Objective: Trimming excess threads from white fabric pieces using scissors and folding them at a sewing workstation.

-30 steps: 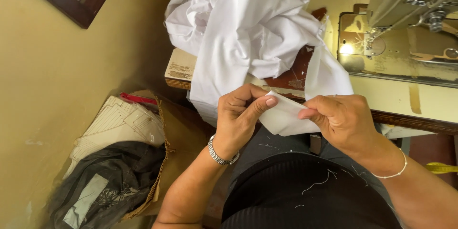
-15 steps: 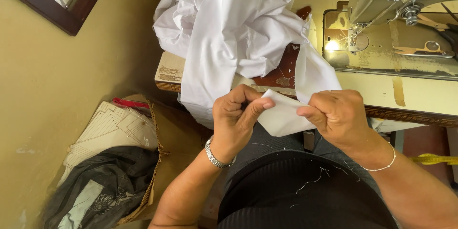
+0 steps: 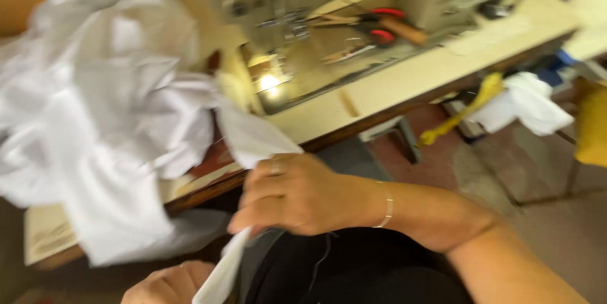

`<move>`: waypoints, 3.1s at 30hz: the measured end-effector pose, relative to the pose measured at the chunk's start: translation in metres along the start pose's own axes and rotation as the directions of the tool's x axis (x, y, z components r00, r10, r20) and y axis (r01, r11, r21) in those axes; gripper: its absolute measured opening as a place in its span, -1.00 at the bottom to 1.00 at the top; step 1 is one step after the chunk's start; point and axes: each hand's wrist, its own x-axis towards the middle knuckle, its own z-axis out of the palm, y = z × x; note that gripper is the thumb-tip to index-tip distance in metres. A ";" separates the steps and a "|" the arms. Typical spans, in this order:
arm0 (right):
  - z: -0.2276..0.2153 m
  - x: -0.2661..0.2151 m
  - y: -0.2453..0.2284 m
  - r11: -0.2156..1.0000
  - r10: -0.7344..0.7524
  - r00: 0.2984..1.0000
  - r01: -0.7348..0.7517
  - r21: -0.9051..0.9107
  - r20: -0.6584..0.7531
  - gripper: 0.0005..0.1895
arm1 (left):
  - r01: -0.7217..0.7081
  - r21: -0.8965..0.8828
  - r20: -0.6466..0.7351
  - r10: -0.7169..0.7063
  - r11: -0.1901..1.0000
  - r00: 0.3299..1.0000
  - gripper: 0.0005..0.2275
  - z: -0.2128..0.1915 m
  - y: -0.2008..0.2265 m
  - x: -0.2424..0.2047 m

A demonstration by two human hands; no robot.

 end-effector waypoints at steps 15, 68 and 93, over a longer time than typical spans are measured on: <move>-0.028 -0.049 0.019 0.945 0.199 0.969 -0.229 0.235 0.144 -0.50 | 0.364 -0.639 0.043 -0.441 0.677 0.896 -0.31 -0.003 -0.009 0.043; 0.059 -0.131 0.023 0.395 0.919 0.395 -0.918 0.022 -0.026 -0.75 | 0.259 0.280 -0.255 -0.189 0.924 0.948 -0.87 -0.113 -0.092 0.124; 0.078 -0.146 0.048 0.344 0.937 0.346 -0.894 0.288 -0.047 -0.74 | -0.703 0.709 0.705 -0.043 0.045 0.708 -0.57 -0.065 -0.108 0.049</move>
